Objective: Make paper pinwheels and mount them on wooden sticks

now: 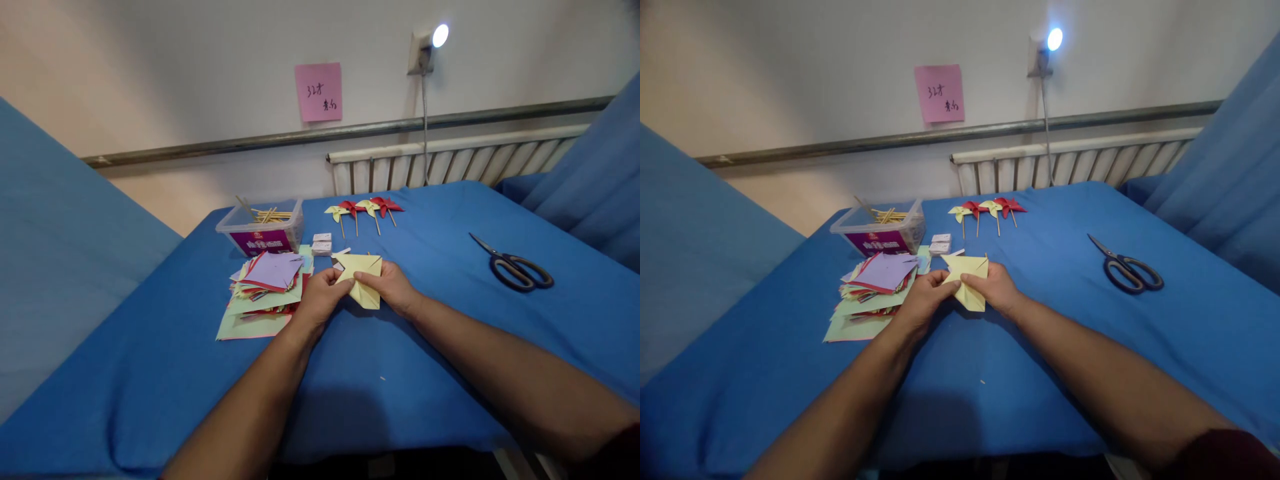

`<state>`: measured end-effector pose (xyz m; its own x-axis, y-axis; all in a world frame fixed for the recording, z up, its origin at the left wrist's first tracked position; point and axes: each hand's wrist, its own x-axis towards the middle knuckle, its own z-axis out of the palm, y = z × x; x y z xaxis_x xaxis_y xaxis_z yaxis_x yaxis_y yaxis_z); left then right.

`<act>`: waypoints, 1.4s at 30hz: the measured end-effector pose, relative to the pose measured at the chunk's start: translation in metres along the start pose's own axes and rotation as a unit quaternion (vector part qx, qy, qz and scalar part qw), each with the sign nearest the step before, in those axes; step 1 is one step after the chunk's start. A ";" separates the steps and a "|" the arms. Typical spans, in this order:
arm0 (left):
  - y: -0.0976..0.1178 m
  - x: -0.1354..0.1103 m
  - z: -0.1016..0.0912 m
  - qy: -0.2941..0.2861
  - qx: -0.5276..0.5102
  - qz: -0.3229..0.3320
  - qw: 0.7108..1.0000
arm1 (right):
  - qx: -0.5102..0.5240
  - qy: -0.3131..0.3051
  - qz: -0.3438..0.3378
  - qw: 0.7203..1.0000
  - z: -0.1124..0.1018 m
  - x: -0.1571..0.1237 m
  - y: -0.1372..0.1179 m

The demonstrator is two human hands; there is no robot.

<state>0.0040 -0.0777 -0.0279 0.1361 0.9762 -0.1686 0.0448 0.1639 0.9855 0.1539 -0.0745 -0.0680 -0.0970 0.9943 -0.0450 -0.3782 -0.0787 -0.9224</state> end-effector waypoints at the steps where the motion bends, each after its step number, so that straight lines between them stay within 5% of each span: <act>1: -0.002 0.000 0.002 0.002 -0.047 -0.009 0.999 | 0.010 0.026 -0.019 0.999 0.002 0.000 0.000; 9: -0.013 -0.003 0.013 -0.021 -0.233 -0.059 0.970 | 0.052 0.112 -0.087 0.989 0.015 -0.003 0.002; 20: -0.013 -0.004 0.017 0.029 -0.238 -0.030 0.970 | 0.065 0.029 -0.066 0.995 0.019 -0.010 0.006; 24: -0.008 -0.003 0.013 0.044 -0.260 -0.025 0.964 | 0.006 0.041 -0.111 0.993 0.014 -0.010 0.005; 32: 0.005 0.005 -0.004 0.076 -0.315 -0.022 0.946 | -0.224 -0.021 -0.283 0.932 0.008 -0.018 0.001; 37: 0.004 0.003 -0.002 0.065 -0.304 -0.026 0.950 | -0.313 -0.084 -0.323 0.889 0.005 -0.019 0.001; 42: 0.003 0.003 -0.001 0.056 -0.285 -0.019 0.957 | -0.335 -0.057 -0.332 0.880 0.004 -0.019 -0.003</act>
<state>0.0035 -0.0747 -0.0257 0.0368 0.9720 -0.2319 -0.5040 0.2185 0.8356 0.1529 -0.0931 -0.0623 -0.1660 0.7884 0.5924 0.2368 0.6150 -0.7521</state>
